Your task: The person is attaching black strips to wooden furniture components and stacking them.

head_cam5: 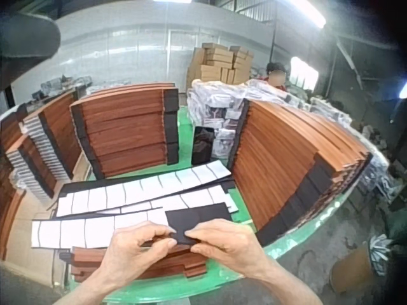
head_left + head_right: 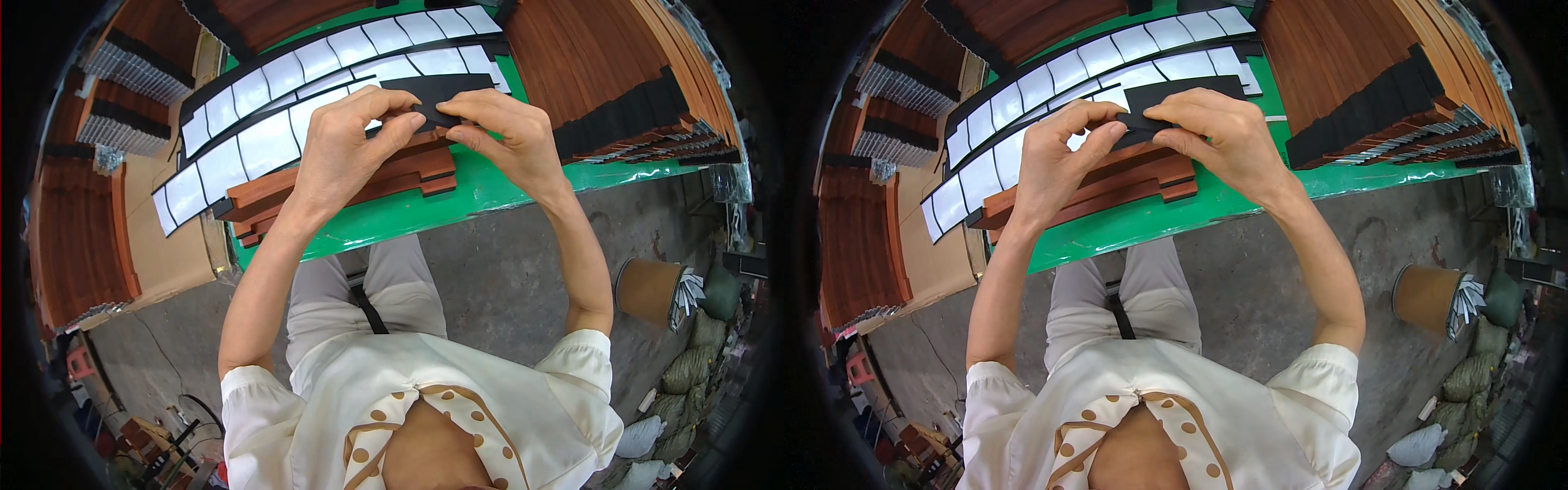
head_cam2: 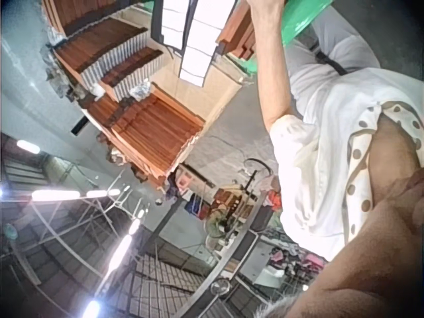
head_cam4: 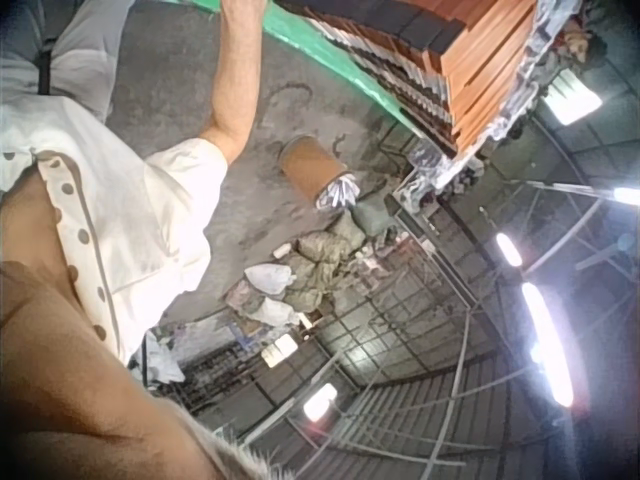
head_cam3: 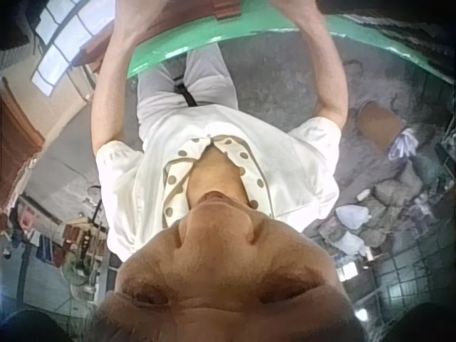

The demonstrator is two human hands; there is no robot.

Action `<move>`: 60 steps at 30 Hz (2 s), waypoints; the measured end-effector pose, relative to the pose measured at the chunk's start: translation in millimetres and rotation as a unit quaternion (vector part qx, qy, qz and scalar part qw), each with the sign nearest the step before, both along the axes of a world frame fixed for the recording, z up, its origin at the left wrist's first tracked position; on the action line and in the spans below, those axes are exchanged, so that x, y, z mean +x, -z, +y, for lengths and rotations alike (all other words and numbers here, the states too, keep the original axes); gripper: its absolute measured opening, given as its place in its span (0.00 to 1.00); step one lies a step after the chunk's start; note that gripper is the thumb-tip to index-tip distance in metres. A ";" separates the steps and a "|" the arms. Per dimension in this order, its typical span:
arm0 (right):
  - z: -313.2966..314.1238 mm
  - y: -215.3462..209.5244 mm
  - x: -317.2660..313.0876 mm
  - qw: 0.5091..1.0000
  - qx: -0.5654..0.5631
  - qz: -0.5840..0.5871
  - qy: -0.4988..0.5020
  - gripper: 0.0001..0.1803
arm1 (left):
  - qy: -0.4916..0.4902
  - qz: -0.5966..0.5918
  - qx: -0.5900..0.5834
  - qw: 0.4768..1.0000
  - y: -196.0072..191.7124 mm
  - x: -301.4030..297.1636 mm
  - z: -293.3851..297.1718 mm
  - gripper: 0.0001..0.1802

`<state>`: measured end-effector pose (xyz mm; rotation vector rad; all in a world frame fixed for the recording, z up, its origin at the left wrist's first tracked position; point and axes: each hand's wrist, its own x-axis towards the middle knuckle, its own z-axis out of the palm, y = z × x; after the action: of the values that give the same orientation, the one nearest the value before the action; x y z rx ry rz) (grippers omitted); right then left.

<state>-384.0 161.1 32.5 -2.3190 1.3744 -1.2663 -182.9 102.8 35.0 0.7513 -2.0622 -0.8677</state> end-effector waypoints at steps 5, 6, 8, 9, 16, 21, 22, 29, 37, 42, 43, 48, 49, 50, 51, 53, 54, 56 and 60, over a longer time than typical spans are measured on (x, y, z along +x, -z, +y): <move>4.3 9.3 -12.1 0.999 0.034 0.001 0.017 0.11 | 0.043 -0.016 0.030 0.999 14.9 -7.1 2.2 0.18; 2.5 15.5 -19.5 0.999 0.025 0.014 0.038 0.12 | 0.015 -0.007 -0.003 1.000 26.4 -9.5 1.6 0.23; -0.7 29.6 -32.5 0.998 0.018 0.027 0.058 0.12 | -0.025 -0.081 -0.065 0.994 39.8 -13.4 1.0 0.23; -1.9 37.4 -38.1 0.996 0.030 0.049 0.066 0.12 | -0.064 -0.154 -0.128 0.978 46.3 -15.6 0.8 0.23; -11.9 59.2 -44.2 0.993 0.075 0.069 0.066 0.12 | -0.105 -0.178 -0.106 0.973 70.9 -42.2 2.3 0.16; -13.6 64.4 -45.6 0.992 0.080 0.069 0.069 0.12 | -0.107 -0.170 -0.075 0.977 76.3 -48.7 3.2 0.12; -13.8 64.9 -46.1 0.992 0.078 0.070 0.070 0.12 | -0.111 -0.169 -0.070 0.977 77.1 -49.4 3.1 0.12; -14.9 67.4 -46.1 0.991 0.074 0.088 0.069 0.12 | -0.125 -0.160 -0.072 0.976 80.0 -50.7 3.3 0.11; -15.7 68.6 -46.0 0.991 0.072 0.089 0.073 0.12 | -0.125 -0.159 -0.073 0.977 81.4 -51.1 3.0 0.12; -15.3 68.5 -44.7 0.991 0.066 0.088 0.072 0.12 | -0.129 -0.159 -0.083 0.975 82.1 -51.1 3.5 0.12; -15.3 68.4 -44.4 0.991 0.067 0.087 0.071 0.12 | -0.132 -0.143 -0.083 0.977 82.8 -51.8 3.6 0.11; -13.7 68.2 -44.7 0.991 0.070 0.089 0.072 0.12 | -0.127 -0.115 -0.083 0.982 82.5 -53.2 3.9 0.11; -13.2 67.9 -44.9 0.990 0.077 0.092 0.071 0.13 | -0.121 -0.118 -0.094 0.981 83.1 -52.2 3.3 0.12; -13.1 67.9 -46.0 0.990 0.077 0.092 0.072 0.13 | -0.116 -0.120 -0.105 0.980 83.5 -51.4 3.0 0.12; -13.4 68.0 -47.9 0.992 0.094 0.053 0.067 0.13 | -0.114 -0.120 -0.105 0.981 83.7 -51.1 3.0 0.12; -13.5 69.7 -53.5 0.992 0.111 0.014 0.062 0.13 | -0.112 -0.118 -0.102 0.981 83.5 -51.0 2.3 0.11; -12.2 73.5 -57.7 0.990 0.119 0.002 0.074 0.13 | -0.110 -0.117 -0.102 0.982 83.3 -51.1 2.3 0.11; -9.5 76.5 -60.3 0.988 0.129 -0.010 0.088 0.13 | -0.109 -0.115 -0.098 0.983 82.9 -51.3 2.6 0.10; -6.3 77.1 -58.1 0.976 0.195 -0.058 0.083 0.13 | -0.111 -0.116 -0.099 0.982 83.8 -52.1 2.4 0.08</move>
<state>-442.1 154.8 -44.6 -1.8732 1.6334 -1.0380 -235.0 105.2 -48.8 0.9871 -2.1746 -0.4612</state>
